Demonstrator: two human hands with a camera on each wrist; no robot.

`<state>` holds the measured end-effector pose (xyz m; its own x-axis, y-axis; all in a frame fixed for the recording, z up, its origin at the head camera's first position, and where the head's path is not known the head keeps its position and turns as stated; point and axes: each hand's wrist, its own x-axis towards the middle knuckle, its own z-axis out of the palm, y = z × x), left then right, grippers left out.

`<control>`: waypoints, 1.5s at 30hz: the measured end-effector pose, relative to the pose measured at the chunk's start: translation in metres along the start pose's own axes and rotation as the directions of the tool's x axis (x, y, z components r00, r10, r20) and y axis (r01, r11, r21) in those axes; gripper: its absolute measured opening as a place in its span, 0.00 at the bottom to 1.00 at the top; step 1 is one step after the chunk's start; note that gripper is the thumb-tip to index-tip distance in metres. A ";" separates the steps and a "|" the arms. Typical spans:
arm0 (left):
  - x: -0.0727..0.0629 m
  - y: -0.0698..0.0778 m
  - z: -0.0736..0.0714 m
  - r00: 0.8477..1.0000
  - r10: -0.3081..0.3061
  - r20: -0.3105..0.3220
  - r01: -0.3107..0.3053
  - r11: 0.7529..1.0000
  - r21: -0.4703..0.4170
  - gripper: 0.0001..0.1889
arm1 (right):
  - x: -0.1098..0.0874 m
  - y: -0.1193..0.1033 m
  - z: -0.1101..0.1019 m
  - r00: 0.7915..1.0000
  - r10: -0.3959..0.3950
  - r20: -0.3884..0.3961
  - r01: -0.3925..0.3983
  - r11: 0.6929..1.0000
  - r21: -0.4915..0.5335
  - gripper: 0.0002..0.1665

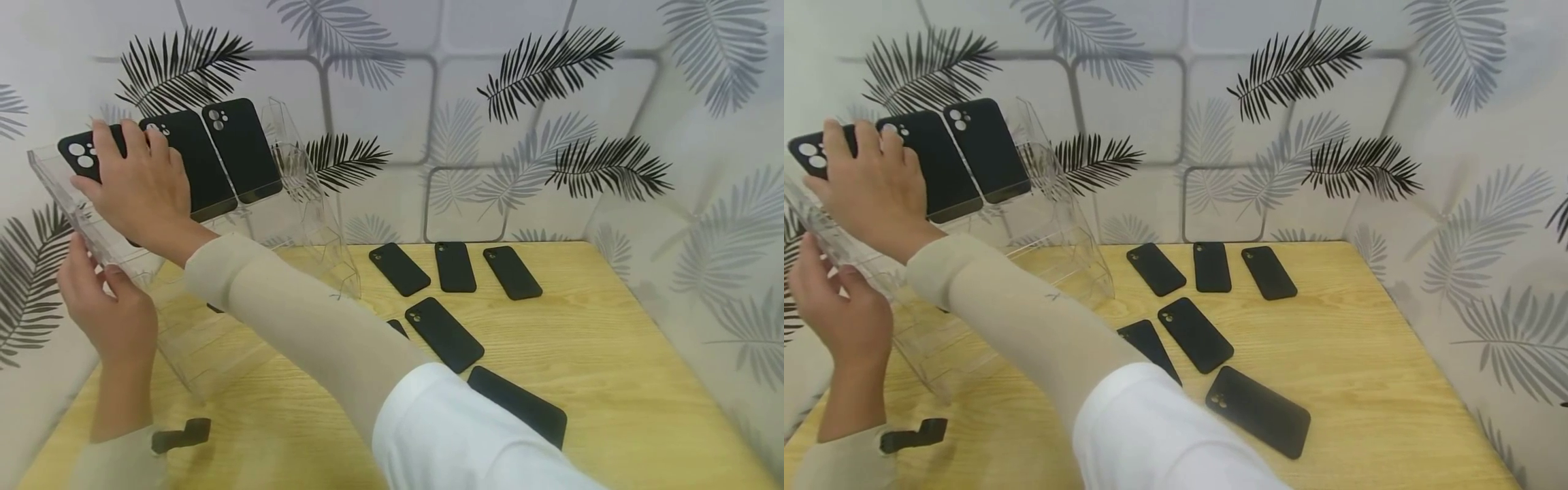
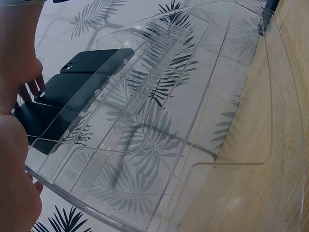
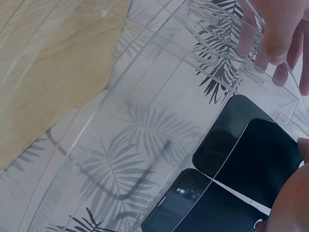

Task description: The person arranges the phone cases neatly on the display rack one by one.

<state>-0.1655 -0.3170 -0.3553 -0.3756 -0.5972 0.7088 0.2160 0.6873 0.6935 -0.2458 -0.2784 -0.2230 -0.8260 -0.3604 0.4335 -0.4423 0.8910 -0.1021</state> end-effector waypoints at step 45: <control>-0.003 -0.006 0.005 0.998 -0.025 -0.050 0.023 0.999 -0.041 0.27 | -0.132 0.236 0.022 0.994 -0.110 -0.001 0.110 0.991 0.078 0.41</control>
<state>-0.1698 -0.3175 -0.3622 -0.3356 -0.6337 0.6970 0.2438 0.6563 0.7140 -0.2486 -0.0269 -0.3246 -0.7716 -0.4562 0.4433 -0.5565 0.8217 -0.1231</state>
